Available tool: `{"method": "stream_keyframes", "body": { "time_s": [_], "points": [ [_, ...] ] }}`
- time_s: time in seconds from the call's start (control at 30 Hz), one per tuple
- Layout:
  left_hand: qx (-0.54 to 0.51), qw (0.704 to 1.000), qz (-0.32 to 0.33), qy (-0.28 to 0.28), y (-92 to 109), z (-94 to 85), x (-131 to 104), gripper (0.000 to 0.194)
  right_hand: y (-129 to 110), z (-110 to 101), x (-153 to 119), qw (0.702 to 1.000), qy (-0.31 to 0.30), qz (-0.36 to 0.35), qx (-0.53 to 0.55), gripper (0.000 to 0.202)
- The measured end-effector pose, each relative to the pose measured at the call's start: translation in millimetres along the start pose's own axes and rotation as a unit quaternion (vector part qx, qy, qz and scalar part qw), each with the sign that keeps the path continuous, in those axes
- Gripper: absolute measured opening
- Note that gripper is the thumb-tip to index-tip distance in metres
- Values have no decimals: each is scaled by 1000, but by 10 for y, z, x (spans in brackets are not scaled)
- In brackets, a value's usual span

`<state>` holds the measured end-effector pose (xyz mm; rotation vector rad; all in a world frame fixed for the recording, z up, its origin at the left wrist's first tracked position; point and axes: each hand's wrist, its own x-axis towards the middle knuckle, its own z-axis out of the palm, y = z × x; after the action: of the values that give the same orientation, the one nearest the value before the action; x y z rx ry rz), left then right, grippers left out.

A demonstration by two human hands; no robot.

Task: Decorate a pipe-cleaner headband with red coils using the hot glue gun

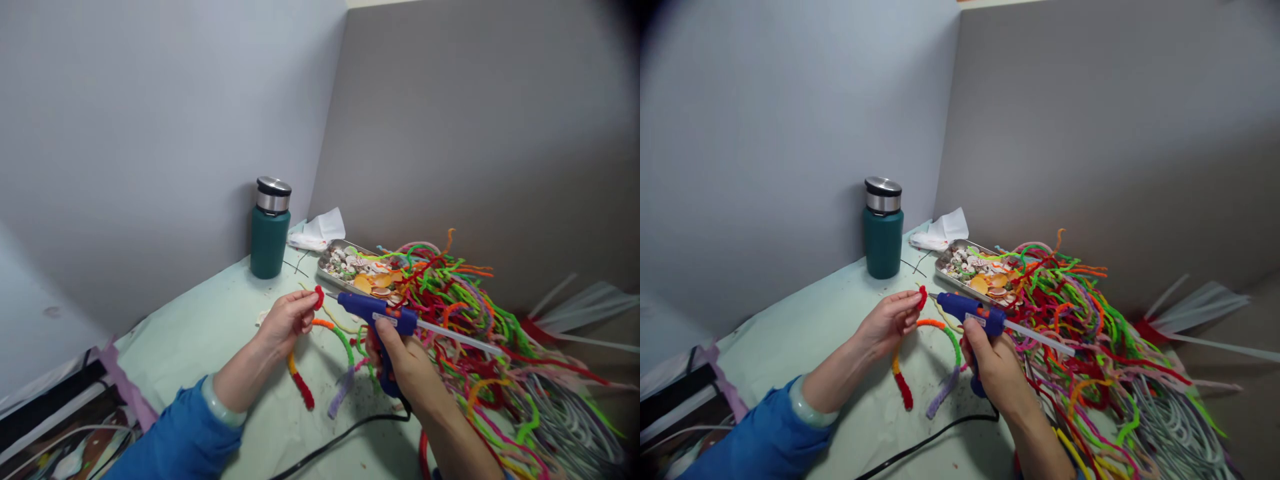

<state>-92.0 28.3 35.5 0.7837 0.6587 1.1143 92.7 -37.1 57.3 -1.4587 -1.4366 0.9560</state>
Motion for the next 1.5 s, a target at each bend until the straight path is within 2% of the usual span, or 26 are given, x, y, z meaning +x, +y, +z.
{"method": "stream_keyframes", "body": {
  "time_s": [0.17, 0.4, 0.6, 0.8, 0.9, 1.07, 1.2, 1.5],
  "points": [
    [0, 1000, -1, -1, -2, -3, 1, 20, -19, -17, -10, 1000, -17, 10, 17, 52],
    [-1, 1000, 1, 6, -7, 2, 5, 21, 5, -13, -9, 995, -54, -16, 77, 45],
    [1, 1000, 1, 5, 4, 3, 5, 19, 4, -11, -3, 989, -35, 60, 128, 45],
    [-1, 1000, 3, 1, -2, 6, 3, 18, 7, 19, 4, 970, -69, 69, 225, 38],
    [-3, 1000, 5, 0, -8, 5, 3, 18, 9, 20, 9, 970, -76, 74, 220, 39],
    [-5, 1000, 4, 6, -24, -19, 16, 18, 23, 2, 7, 986, -49, 59, 149, 48],
    [-3, 1000, 0, 3, -27, -25, 18, 19, 49, -3, 2, 991, -25, 57, 115, 46],
    [2, 1000, 0, -4, -8, -5, 7, 20, 4, 17, 19, 981, -37, 71, 175, 43]
  ]
}}
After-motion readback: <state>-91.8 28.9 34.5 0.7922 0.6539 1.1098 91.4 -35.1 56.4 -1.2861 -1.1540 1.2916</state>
